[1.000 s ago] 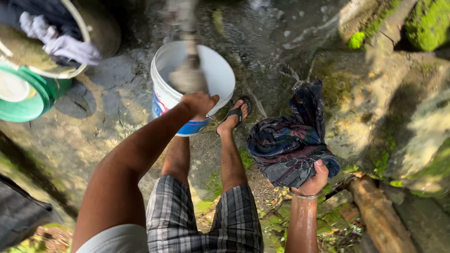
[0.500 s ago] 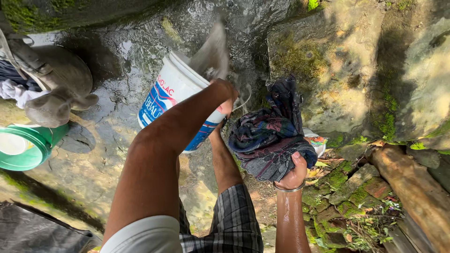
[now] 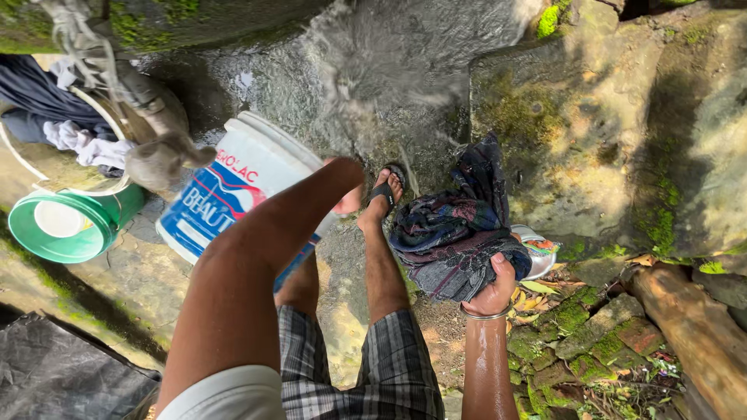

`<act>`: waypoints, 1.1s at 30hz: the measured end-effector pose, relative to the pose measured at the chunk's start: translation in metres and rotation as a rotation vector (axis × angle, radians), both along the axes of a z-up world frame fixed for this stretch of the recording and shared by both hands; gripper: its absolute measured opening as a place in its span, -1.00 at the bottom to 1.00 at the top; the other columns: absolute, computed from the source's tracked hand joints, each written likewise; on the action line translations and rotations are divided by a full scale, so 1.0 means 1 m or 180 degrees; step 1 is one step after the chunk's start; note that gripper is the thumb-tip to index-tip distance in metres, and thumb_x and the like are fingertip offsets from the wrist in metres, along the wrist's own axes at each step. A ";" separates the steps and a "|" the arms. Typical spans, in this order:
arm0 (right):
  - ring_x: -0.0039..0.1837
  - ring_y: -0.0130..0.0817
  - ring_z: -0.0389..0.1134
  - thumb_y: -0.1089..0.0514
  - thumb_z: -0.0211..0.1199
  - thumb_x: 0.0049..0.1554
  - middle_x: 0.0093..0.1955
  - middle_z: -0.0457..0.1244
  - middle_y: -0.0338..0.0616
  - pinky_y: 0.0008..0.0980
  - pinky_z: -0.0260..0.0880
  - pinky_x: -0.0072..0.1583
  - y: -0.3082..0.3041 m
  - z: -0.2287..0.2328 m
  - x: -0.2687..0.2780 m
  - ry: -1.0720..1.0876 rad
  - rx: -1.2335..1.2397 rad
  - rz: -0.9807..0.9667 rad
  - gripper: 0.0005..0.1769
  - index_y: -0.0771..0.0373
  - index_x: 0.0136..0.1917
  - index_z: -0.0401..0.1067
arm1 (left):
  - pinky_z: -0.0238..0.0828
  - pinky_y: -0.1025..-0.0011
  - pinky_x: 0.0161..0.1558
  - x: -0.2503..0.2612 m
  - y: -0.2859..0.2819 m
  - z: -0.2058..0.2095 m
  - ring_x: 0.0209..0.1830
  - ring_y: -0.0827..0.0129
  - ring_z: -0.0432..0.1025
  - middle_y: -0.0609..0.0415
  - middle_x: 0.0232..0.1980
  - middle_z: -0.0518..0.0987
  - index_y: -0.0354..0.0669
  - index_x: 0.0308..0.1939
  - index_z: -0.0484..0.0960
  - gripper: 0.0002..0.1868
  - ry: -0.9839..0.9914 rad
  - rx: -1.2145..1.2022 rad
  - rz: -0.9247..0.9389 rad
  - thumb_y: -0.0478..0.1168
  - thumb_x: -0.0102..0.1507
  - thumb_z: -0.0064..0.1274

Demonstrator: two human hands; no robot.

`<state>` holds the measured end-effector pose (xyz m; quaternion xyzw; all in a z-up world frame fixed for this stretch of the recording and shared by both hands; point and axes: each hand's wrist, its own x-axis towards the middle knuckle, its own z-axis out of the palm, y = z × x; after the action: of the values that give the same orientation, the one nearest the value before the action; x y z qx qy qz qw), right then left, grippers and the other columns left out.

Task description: The person washes clothes by hand in a bucket, adds detergent from a bottle, and rinses the clothes under a tap.

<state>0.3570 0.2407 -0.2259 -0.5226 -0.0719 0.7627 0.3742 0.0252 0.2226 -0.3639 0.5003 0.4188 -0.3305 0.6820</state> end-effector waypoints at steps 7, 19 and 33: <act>0.28 -0.13 0.37 0.10 0.19 0.22 0.28 0.31 -0.08 -0.06 0.34 0.37 -0.001 -0.002 -0.013 -0.0249 0.0053 0.0175 -0.51 0.27 0.38 0.31 | 0.53 0.16 -0.07 -0.041 -0.112 -0.042 0.06 0.20 0.55 0.13 0.02 0.68 0.01 0.02 0.75 -0.60 0.1313 0.0641 -0.0659 0.00 0.15 0.36; 0.30 -0.09 0.36 -0.02 0.18 0.17 0.27 0.32 -0.09 -0.02 0.32 0.41 0.012 0.008 -0.041 -0.0534 -0.0120 0.0551 -0.47 0.23 0.34 0.34 | 0.62 0.27 -0.23 -0.066 -0.187 -0.110 -0.11 0.22 0.60 -0.04 -0.06 0.68 -0.16 -0.15 0.76 -0.79 0.2592 0.2322 0.0672 -0.24 0.16 0.15; 0.32 -0.13 0.35 0.02 0.22 0.20 0.32 0.29 -0.07 -0.10 0.31 0.43 0.005 0.024 -0.085 -0.0465 0.0096 0.0588 -0.45 0.33 0.38 0.34 | 0.51 0.19 -0.27 -0.110 -0.158 0.154 -0.34 0.12 0.60 -0.08 -0.16 0.67 -0.11 -0.05 0.60 -0.79 0.2745 0.3121 0.4500 -0.06 0.40 0.06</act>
<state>0.2721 0.2460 -0.2022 -0.5622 -0.1583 0.7527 0.3039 -0.0844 0.0650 -0.2097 0.1971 0.9299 0.2131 0.2260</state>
